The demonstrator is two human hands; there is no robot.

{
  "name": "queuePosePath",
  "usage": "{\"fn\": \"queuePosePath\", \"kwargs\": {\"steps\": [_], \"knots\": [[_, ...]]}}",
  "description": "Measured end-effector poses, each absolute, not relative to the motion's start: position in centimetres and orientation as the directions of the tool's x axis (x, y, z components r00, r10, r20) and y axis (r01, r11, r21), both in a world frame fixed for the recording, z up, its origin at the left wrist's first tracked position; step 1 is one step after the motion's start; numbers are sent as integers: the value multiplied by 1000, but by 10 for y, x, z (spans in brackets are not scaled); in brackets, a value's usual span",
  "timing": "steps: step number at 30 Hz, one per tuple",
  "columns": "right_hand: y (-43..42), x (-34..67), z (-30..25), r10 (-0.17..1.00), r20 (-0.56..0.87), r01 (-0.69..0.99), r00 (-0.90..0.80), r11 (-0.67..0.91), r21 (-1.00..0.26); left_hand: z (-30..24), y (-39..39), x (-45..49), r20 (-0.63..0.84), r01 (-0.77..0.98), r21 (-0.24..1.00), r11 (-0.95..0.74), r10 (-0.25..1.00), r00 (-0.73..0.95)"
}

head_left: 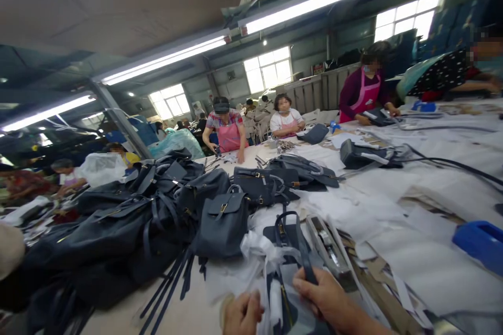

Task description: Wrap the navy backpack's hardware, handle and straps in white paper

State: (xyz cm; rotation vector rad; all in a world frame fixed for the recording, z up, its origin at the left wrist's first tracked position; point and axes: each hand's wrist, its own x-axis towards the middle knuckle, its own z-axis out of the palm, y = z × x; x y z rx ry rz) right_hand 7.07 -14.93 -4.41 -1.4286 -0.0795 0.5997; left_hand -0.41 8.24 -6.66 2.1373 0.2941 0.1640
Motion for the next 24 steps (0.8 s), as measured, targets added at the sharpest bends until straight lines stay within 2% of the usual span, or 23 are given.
{"fn": "queuePosePath", "kwargs": {"steps": [3, 4, 8, 12, 15, 18, 20, 24], "knots": [[-149, 64, -33, 462, -219, -248, 859, 2, -969, -37, 31, 3, -38, 68, 952, -298, 105, 994], [-150, 62, -30, 468, -185, -202, 864, -16, -979, -30, 19, 5, -49, 67, 970, -232, 85, 995], [-160, 55, -28, 454, -100, -86, 885, -51, -995, -13, 0, 10, -99, 125, 984, -126, 198, 975], [-170, 57, -27, 439, -136, -163, 888, 23, -986, -9, 1, 10, -35, 92, 970, -225, 247, 968], [-178, 69, -15, 413, -188, -310, 891, 251, -917, -7, 4, 7, 5, 82, 947, -312, 271, 963], [-184, 88, 4, 445, -172, -388, 879, 458, -800, -6, 5, 3, 6, 83, 938, -336, 258, 966], [-185, 98, 12, 481, -141, -384, 865, 456, -803, -7, 5, 2, 11, 82, 935, -345, 260, 966], [-180, 96, 7, 529, -142, -312, 837, 248, -917, -8, 6, 1, 16, 93, 932, -351, 294, 956]]}}
